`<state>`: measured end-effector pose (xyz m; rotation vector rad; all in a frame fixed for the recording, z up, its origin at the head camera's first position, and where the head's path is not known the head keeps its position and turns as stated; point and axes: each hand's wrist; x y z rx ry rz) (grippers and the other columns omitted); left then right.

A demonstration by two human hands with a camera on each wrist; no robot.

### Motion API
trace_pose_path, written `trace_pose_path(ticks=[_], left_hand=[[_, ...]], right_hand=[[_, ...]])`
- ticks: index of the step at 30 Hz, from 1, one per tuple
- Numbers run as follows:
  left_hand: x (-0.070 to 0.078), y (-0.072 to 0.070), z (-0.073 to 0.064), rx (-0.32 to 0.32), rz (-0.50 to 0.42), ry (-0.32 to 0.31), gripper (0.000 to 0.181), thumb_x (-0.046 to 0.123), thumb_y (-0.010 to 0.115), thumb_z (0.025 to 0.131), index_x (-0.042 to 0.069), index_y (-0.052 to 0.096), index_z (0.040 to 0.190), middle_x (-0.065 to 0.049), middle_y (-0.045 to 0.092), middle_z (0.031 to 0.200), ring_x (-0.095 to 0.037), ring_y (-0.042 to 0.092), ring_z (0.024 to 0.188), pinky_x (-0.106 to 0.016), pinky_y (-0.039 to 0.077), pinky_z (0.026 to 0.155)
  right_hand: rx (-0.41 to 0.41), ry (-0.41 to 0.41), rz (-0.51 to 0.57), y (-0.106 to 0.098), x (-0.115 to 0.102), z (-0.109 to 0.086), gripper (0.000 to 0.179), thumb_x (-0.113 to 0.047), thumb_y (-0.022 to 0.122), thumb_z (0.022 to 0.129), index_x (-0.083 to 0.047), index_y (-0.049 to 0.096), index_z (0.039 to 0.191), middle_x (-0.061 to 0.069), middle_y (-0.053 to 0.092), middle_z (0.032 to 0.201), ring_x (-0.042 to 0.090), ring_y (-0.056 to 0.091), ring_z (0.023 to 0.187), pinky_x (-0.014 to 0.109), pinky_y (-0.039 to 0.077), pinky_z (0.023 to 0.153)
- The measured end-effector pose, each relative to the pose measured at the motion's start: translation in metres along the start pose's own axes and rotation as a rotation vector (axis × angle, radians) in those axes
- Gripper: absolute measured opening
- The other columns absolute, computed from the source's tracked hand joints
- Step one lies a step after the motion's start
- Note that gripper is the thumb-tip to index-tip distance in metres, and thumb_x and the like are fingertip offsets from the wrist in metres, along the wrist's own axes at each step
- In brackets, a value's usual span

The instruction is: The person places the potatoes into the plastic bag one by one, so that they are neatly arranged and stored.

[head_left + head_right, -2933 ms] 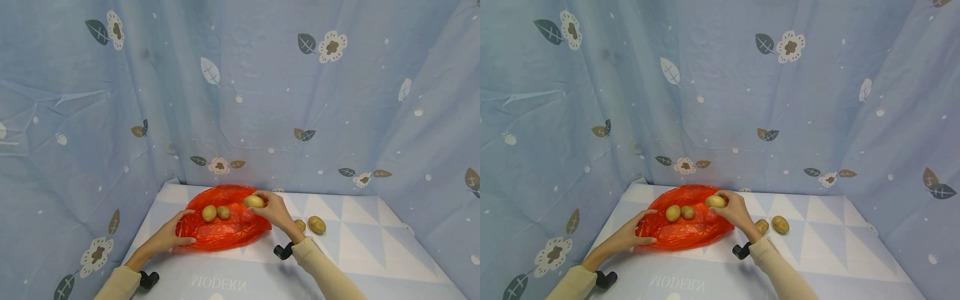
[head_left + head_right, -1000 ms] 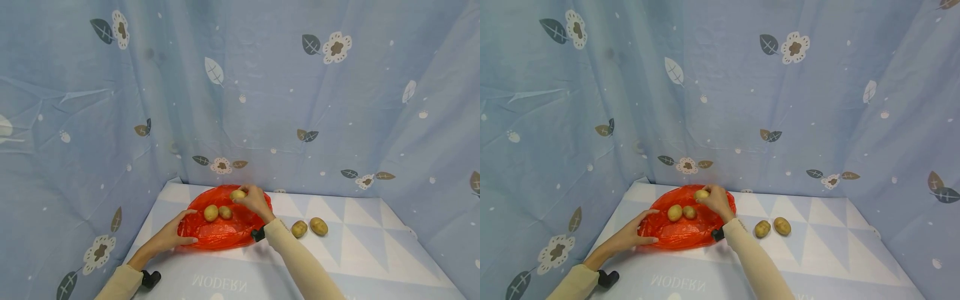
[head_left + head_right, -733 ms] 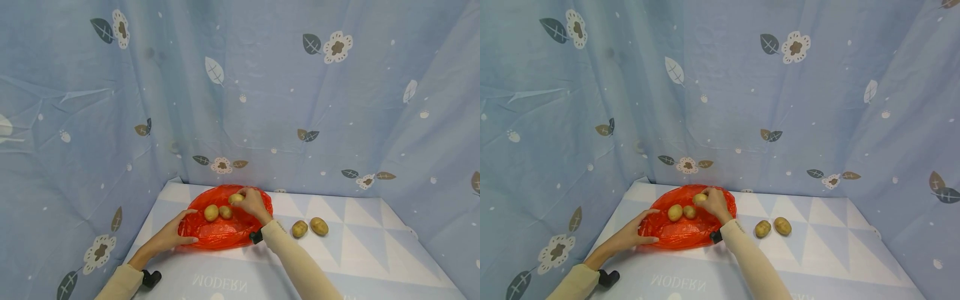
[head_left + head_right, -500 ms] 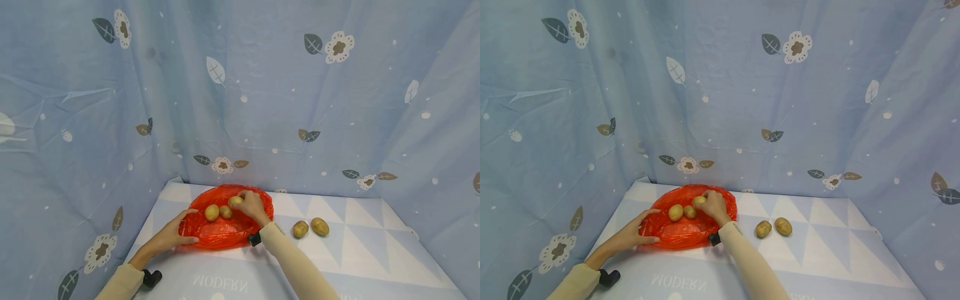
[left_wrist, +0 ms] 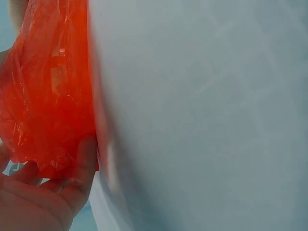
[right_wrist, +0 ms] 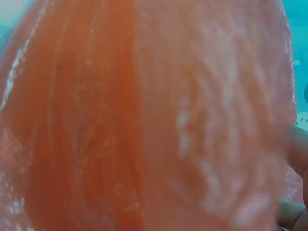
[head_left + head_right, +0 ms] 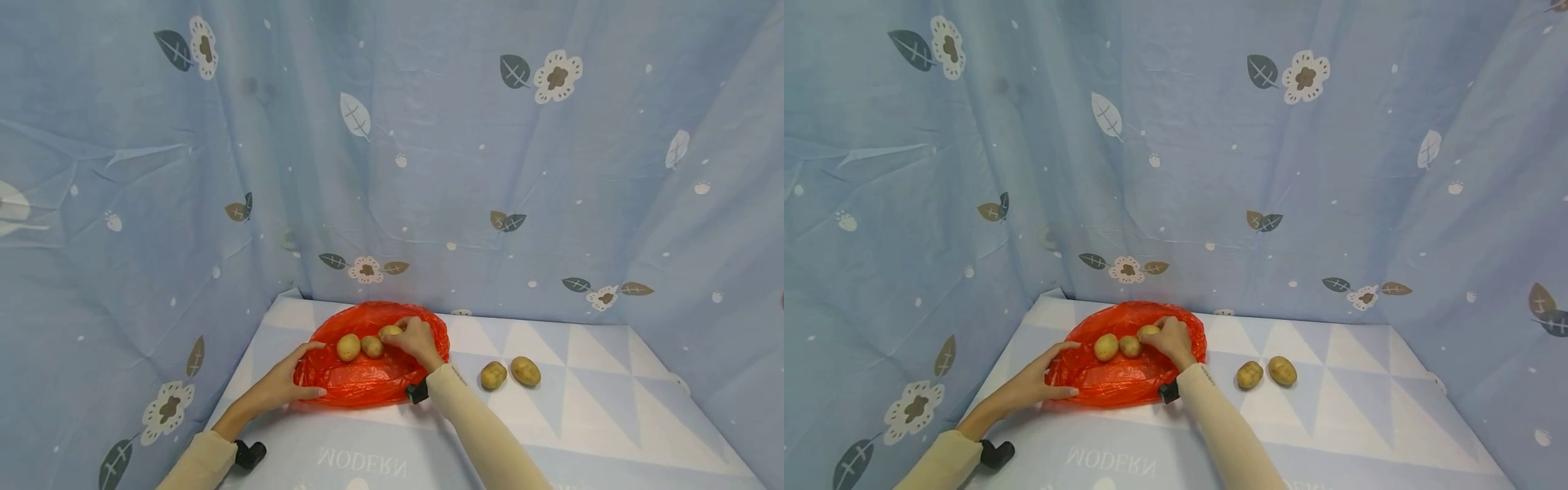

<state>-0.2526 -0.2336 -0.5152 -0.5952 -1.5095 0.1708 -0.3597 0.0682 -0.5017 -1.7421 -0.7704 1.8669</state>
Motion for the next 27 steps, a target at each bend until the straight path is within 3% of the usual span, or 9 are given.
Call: trace_pose_path(ticks=[9, 17, 23, 27], left_hand=[[-0.001, 0.001, 0.0, 0.004, -0.005, -0.006, 0.09, 0.03, 0.091, 0.078, 0.025, 0.041, 0.153, -0.012, 0.04, 0.158, -0.04, 0.038, 0.143, -0.066, 0.036, 0.112], [-0.002, 0.001, -0.001, 0.006, 0.0, 0.001, 0.091, 0.03, 0.091, 0.078, 0.025, 0.041, 0.154, -0.012, 0.04, 0.158, -0.04, 0.038, 0.143, -0.067, 0.035, 0.112], [0.0, 0.001, -0.002, 0.009, 0.019, 0.027, 0.09, 0.026, 0.091, 0.079, 0.023, 0.041, 0.154, -0.015, 0.041, 0.157, -0.043, 0.039, 0.142, -0.068, 0.037, 0.11], [-0.001, 0.002, -0.002, 0.02, 0.016, 0.008, 0.09, 0.027, 0.091, 0.079, 0.023, 0.041, 0.153, -0.014, 0.042, 0.156, -0.041, 0.04, 0.142, -0.068, 0.038, 0.11]], right_hand=[[-0.011, 0.051, 0.053, 0.004, 0.005, 0.0, 0.035, -0.032, 0.091, 0.079, -0.008, 0.072, 0.097, 0.002, 0.068, 0.088, 0.022, 0.06, 0.082, 0.031, 0.055, 0.069], [-0.011, 0.009, 0.065, 0.005, 0.009, -0.001, 0.035, -0.025, 0.091, 0.078, -0.006, 0.072, 0.1, 0.003, 0.068, 0.09, 0.021, 0.059, 0.083, 0.031, 0.055, 0.071], [-0.033, 0.01, 0.087, 0.006, 0.011, -0.001, 0.036, -0.02, 0.09, 0.079, -0.005, 0.072, 0.106, 0.006, 0.068, 0.097, 0.023, 0.06, 0.089, 0.036, 0.057, 0.08], [-0.057, 0.003, 0.099, 0.002, 0.008, -0.004, 0.038, -0.016, 0.089, 0.081, -0.003, 0.071, 0.112, 0.008, 0.068, 0.103, 0.025, 0.06, 0.092, 0.039, 0.057, 0.084]])
Point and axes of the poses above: each hand's wrist, its own z-axis towards the middle knuckle, its own y-axis out of the palm, x = y × z
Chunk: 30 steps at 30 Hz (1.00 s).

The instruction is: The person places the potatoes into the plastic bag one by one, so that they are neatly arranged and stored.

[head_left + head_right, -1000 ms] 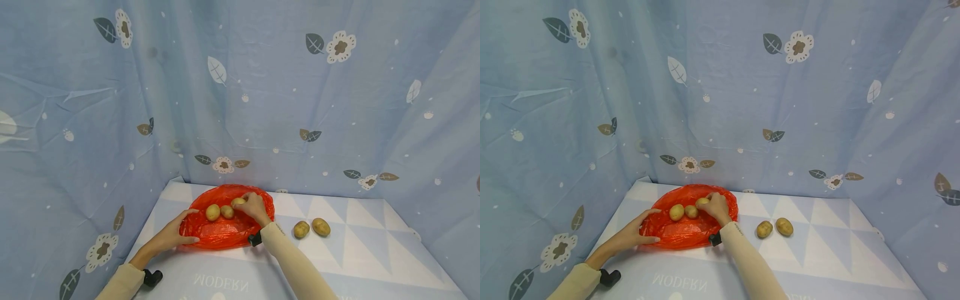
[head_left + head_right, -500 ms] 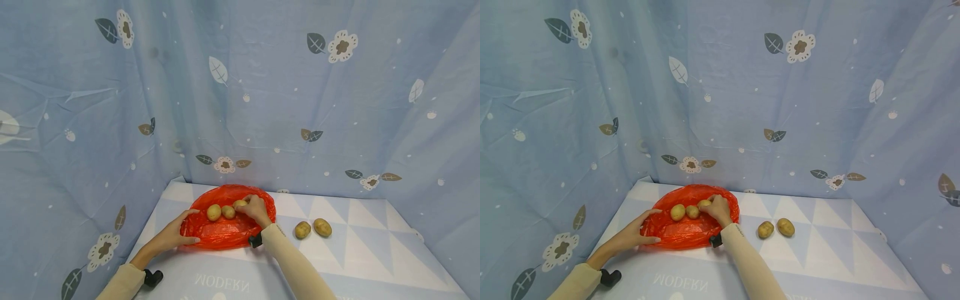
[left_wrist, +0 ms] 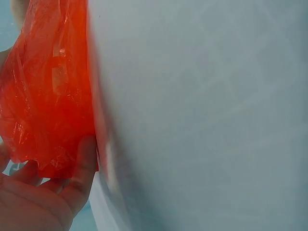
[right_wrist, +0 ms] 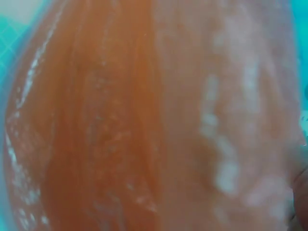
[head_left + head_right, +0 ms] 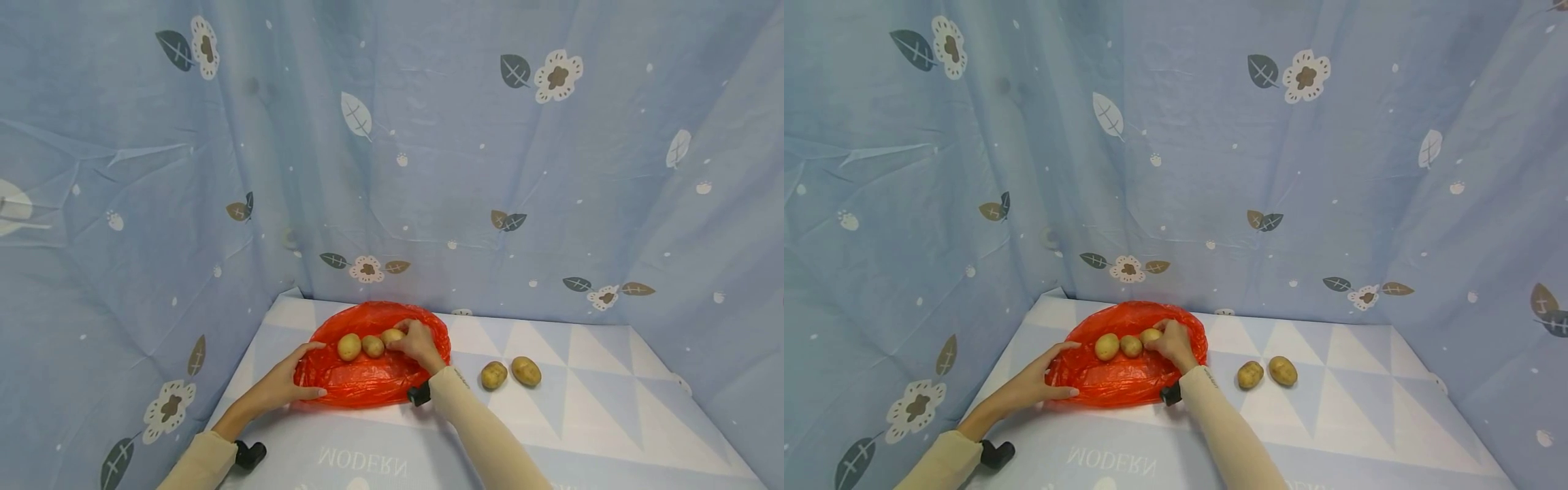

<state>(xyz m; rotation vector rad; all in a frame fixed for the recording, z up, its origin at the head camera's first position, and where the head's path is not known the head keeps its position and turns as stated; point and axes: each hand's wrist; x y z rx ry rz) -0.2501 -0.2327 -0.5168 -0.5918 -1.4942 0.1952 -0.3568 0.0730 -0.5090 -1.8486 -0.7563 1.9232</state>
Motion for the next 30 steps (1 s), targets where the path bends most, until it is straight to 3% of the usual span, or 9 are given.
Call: trace_pose_path(ticks=[5, 9, 13, 19, 30], left_hand=[[0.001, 0.001, 0.001, 0.004, 0.008, -0.022, 0.091, 0.031, 0.092, 0.078, 0.025, 0.042, 0.153, -0.013, 0.042, 0.156, -0.041, 0.039, 0.142, -0.067, 0.038, 0.11], [0.002, 0.0, 0.001, 0.002, 0.012, -0.03, 0.091, 0.032, 0.092, 0.078, 0.024, 0.041, 0.154, -0.013, 0.042, 0.156, -0.041, 0.04, 0.141, -0.067, 0.039, 0.109], [0.003, 0.001, 0.001, 0.002, 0.009, -0.037, 0.091, 0.033, 0.091, 0.078, 0.026, 0.041, 0.153, -0.012, 0.042, 0.156, -0.04, 0.04, 0.141, -0.066, 0.039, 0.109], [0.003, 0.0, 0.001, -0.002, 0.015, -0.021, 0.091, 0.033, 0.091, 0.078, 0.025, 0.041, 0.153, -0.014, 0.041, 0.157, -0.041, 0.04, 0.141, -0.067, 0.038, 0.11], [0.004, 0.0, 0.002, -0.001, 0.013, -0.039, 0.091, 0.033, 0.092, 0.077, 0.026, 0.041, 0.153, -0.014, 0.04, 0.157, -0.041, 0.04, 0.14, -0.066, 0.04, 0.109]], right_hand=[[-0.029, -0.025, 0.0, -0.012, -0.01, -0.007, 0.04, -0.015, 0.086, 0.084, -0.002, 0.069, 0.118, 0.013, 0.069, 0.113, 0.027, 0.062, 0.1, 0.041, 0.057, 0.088], [-0.063, -0.067, -0.008, -0.025, -0.017, -0.014, 0.037, -0.017, 0.085, 0.086, -0.004, 0.071, 0.117, 0.012, 0.07, 0.112, 0.027, 0.063, 0.103, 0.042, 0.057, 0.088], [-0.108, -0.126, -0.012, -0.04, -0.02, -0.021, 0.035, -0.019, 0.083, 0.088, -0.003, 0.072, 0.117, 0.012, 0.071, 0.11, 0.026, 0.065, 0.102, 0.042, 0.058, 0.086], [-0.112, -0.2, -0.029, -0.06, -0.015, -0.03, 0.034, -0.022, 0.082, 0.089, -0.005, 0.072, 0.117, 0.015, 0.071, 0.115, 0.023, 0.065, 0.096, 0.04, 0.058, 0.084], [-0.08, -0.19, 0.038, -0.096, -0.001, -0.05, 0.031, -0.024, 0.081, 0.091, -0.015, 0.072, 0.119, 0.01, 0.072, 0.115, 0.019, 0.065, 0.096, 0.034, 0.06, 0.081]])
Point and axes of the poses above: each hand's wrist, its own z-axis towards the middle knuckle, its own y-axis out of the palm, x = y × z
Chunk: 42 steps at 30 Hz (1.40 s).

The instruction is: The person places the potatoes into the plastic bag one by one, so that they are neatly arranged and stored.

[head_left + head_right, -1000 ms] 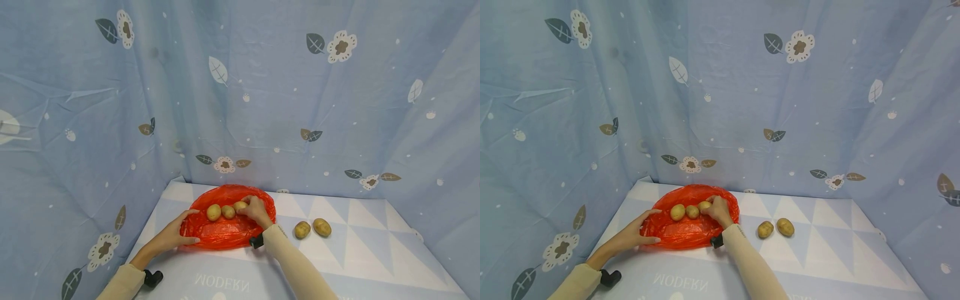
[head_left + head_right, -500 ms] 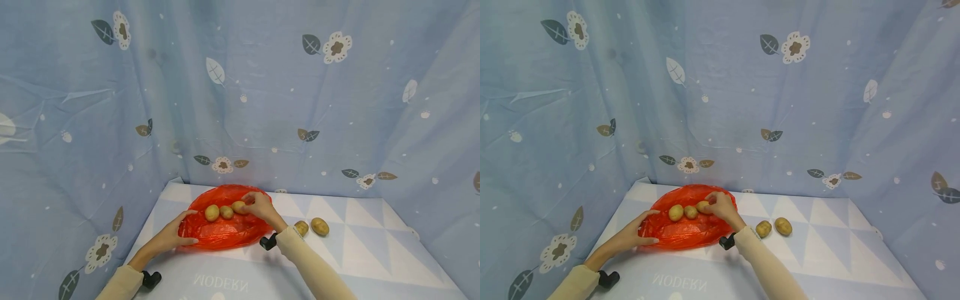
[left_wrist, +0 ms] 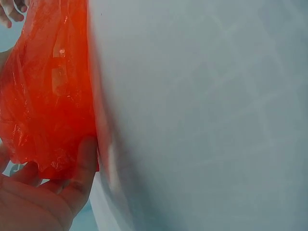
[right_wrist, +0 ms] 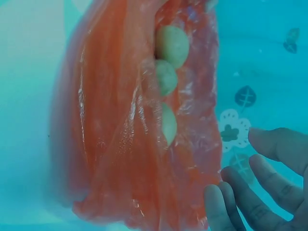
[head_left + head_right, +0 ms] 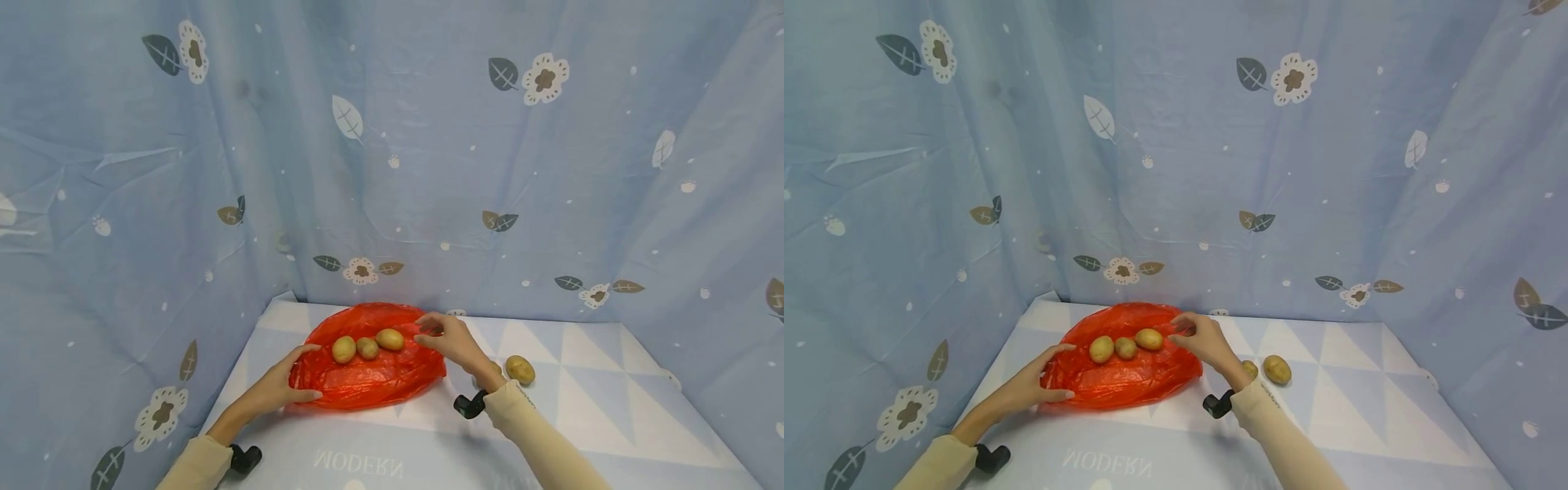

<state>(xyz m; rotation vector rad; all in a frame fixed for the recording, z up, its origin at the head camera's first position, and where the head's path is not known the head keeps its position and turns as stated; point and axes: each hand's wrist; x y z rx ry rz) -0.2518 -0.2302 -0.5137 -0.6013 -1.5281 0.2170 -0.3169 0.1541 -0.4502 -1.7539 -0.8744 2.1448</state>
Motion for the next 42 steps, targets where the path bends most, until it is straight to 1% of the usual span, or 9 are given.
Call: trace_pose_path(ticks=[3, 5, 10, 17, 24, 29, 35, 42], left_hand=[[0.0, -0.002, 0.0, 0.002, 0.006, 0.001, 0.092, 0.034, 0.092, 0.077, 0.025, 0.041, 0.153, -0.014, 0.04, 0.157, -0.042, 0.04, 0.14, -0.067, 0.04, 0.108], [0.0, -0.003, 0.0, 0.006, 0.009, 0.003, 0.093, 0.034, 0.092, 0.077, 0.024, 0.041, 0.153, -0.015, 0.04, 0.157, -0.043, 0.04, 0.14, -0.067, 0.04, 0.108], [-0.001, -0.005, 0.001, 0.001, 0.011, 0.005, 0.093, 0.036, 0.092, 0.077, 0.024, 0.04, 0.153, -0.014, 0.04, 0.158, -0.042, 0.039, 0.141, -0.067, 0.039, 0.109], [-0.001, -0.006, 0.002, -0.007, 0.008, 0.007, 0.093, 0.036, 0.091, 0.078, 0.024, 0.04, 0.154, -0.015, 0.038, 0.159, -0.043, 0.038, 0.142, -0.067, 0.039, 0.109], [-0.003, -0.005, 0.002, -0.004, 0.01, 0.009, 0.093, 0.036, 0.091, 0.077, 0.025, 0.039, 0.154, -0.015, 0.038, 0.159, -0.043, 0.038, 0.142, -0.066, 0.04, 0.109], [-0.004, -0.005, 0.001, -0.004, 0.016, -0.006, 0.093, 0.038, 0.091, 0.077, 0.026, 0.039, 0.154, -0.016, 0.038, 0.159, -0.044, 0.037, 0.143, -0.067, 0.04, 0.108], [-0.005, -0.004, 0.002, 0.003, 0.025, -0.007, 0.094, 0.039, 0.091, 0.077, 0.024, 0.039, 0.154, -0.016, 0.039, 0.158, -0.044, 0.039, 0.142, -0.066, 0.042, 0.107], [-0.005, -0.004, 0.0, -0.002, 0.032, 0.016, 0.093, 0.036, 0.091, 0.078, 0.022, 0.039, 0.154, -0.018, 0.039, 0.157, -0.046, 0.039, 0.141, -0.066, 0.042, 0.107]], right_hand=[[0.014, 0.006, 0.007, -0.009, -0.001, -0.006, 0.03, -0.024, 0.08, 0.091, -0.015, 0.072, 0.119, 0.009, 0.072, 0.115, 0.02, 0.065, 0.099, 0.035, 0.059, 0.083], [0.03, 0.006, 0.001, -0.015, -0.001, -0.009, 0.031, -0.024, 0.079, 0.092, -0.013, 0.072, 0.12, 0.008, 0.072, 0.114, 0.021, 0.066, 0.099, 0.036, 0.06, 0.083], [0.069, -0.008, -0.051, -0.03, 0.007, -0.018, 0.032, -0.021, 0.078, 0.093, -0.009, 0.072, 0.121, 0.006, 0.072, 0.113, 0.022, 0.067, 0.1, 0.036, 0.06, 0.085], [0.108, -0.008, -0.084, -0.046, 0.02, -0.03, 0.033, -0.021, 0.078, 0.093, -0.01, 0.07, 0.123, 0.012, 0.072, 0.118, 0.026, 0.067, 0.102, 0.04, 0.059, 0.087], [0.139, 0.057, -0.118, -0.056, 0.035, -0.04, 0.034, -0.027, 0.078, 0.093, -0.014, 0.07, 0.123, 0.008, 0.071, 0.118, 0.025, 0.065, 0.105, 0.041, 0.058, 0.089], [0.158, 0.064, -0.139, -0.062, 0.046, -0.048, 0.034, -0.027, 0.078, 0.093, -0.015, 0.069, 0.124, 0.009, 0.071, 0.119, 0.027, 0.064, 0.108, 0.046, 0.056, 0.093], [0.183, 0.098, -0.155, -0.069, 0.06, -0.058, 0.036, -0.027, 0.079, 0.093, -0.014, 0.069, 0.125, 0.007, 0.07, 0.118, 0.026, 0.065, 0.105, 0.043, 0.057, 0.088], [0.225, 0.116, -0.183, -0.077, 0.08, -0.072, 0.038, -0.026, 0.079, 0.093, -0.009, 0.069, 0.126, 0.011, 0.07, 0.12, 0.03, 0.065, 0.107, 0.041, 0.055, 0.085]])
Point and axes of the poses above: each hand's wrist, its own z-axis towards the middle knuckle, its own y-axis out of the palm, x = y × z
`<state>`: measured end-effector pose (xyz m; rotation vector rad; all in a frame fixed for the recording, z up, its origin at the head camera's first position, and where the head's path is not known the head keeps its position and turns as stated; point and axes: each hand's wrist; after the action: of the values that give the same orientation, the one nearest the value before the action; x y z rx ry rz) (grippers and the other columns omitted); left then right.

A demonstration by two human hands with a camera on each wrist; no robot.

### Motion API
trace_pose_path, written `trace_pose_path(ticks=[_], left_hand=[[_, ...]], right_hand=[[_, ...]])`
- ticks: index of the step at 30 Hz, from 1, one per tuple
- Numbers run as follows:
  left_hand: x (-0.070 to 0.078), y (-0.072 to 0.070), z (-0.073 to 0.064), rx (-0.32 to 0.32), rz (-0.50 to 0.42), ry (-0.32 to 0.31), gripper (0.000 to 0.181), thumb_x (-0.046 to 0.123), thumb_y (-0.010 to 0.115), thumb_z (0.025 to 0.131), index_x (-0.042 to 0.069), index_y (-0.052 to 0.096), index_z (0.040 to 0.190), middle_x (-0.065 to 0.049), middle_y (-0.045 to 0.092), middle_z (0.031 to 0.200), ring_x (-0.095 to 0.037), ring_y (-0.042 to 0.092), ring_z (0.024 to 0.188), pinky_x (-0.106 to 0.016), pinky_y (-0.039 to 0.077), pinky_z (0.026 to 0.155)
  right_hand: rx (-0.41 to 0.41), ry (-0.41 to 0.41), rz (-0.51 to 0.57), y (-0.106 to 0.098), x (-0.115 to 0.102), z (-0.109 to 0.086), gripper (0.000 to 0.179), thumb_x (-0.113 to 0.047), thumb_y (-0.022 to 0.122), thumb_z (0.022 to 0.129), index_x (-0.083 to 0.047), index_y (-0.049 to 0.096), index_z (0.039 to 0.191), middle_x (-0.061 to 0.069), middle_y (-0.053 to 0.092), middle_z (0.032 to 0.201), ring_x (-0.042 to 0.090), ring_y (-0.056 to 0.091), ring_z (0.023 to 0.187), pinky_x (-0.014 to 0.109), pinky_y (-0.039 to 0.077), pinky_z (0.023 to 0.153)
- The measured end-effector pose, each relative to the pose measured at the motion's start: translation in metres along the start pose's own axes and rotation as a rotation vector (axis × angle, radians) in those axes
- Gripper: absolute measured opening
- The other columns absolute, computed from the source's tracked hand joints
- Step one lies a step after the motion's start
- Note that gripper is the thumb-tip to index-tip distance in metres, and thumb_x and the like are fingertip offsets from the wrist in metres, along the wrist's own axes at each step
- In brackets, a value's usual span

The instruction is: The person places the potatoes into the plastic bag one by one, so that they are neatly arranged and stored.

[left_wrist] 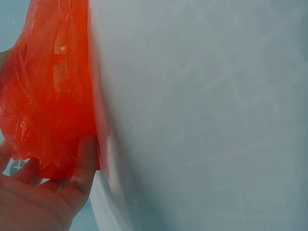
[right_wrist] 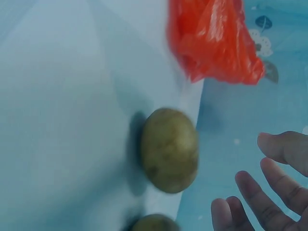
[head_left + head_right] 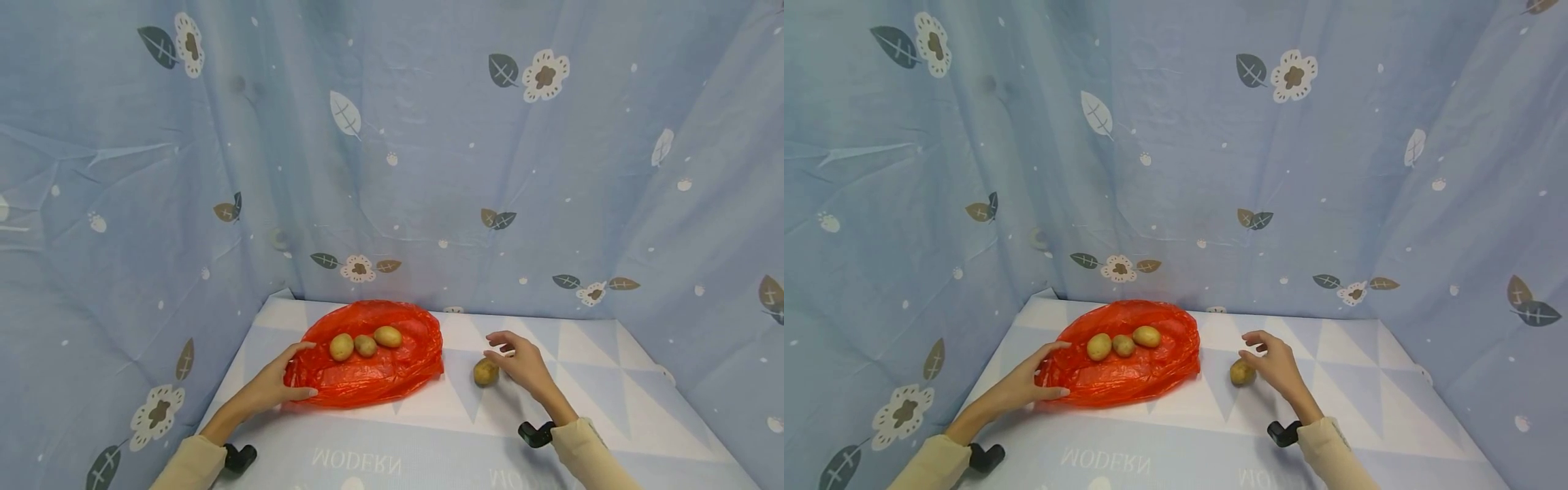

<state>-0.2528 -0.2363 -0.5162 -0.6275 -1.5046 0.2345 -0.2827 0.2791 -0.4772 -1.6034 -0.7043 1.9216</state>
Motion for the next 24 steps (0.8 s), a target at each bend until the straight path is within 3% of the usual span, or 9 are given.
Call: trace_pose_path(ticks=[8, 14, 24], left_hand=[[0.0, 0.0, 0.0, -0.004, -0.009, -0.023, 0.092, 0.037, 0.09, 0.079, 0.024, 0.039, 0.154, -0.017, 0.038, 0.158, -0.045, 0.039, 0.141, -0.066, 0.042, 0.107], [-0.001, -0.001, -0.001, -0.003, -0.017, -0.027, 0.09, 0.035, 0.09, 0.079, 0.026, 0.04, 0.153, -0.016, 0.039, 0.157, -0.044, 0.039, 0.141, -0.066, 0.043, 0.107], [0.0, -0.001, 0.001, -0.006, -0.021, -0.006, 0.09, 0.033, 0.09, 0.08, 0.024, 0.04, 0.154, -0.017, 0.038, 0.158, -0.046, 0.038, 0.141, -0.066, 0.044, 0.105]], right_hand=[[0.013, 0.047, 0.016, -0.01, 0.022, -0.006, 0.04, -0.028, 0.079, 0.093, -0.012, 0.068, 0.127, 0.017, 0.067, 0.128, 0.033, 0.063, 0.113, 0.043, 0.054, 0.087], [0.027, 0.076, 0.0, -0.015, 0.033, -0.007, 0.043, -0.023, 0.08, 0.092, -0.009, 0.066, 0.13, 0.021, 0.062, 0.133, 0.036, 0.06, 0.114, 0.041, 0.051, 0.082], [0.002, 0.108, -0.036, -0.02, 0.046, -0.01, 0.049, -0.027, 0.08, 0.092, -0.006, 0.063, 0.133, 0.024, 0.057, 0.139, 0.044, 0.056, 0.119, 0.055, 0.052, 0.089]])
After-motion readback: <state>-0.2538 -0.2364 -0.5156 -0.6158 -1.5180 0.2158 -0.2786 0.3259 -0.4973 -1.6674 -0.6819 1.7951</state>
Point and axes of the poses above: each hand's wrist, its own z-axis towards the middle knuckle, its own y-axis out of the palm, x = y × z
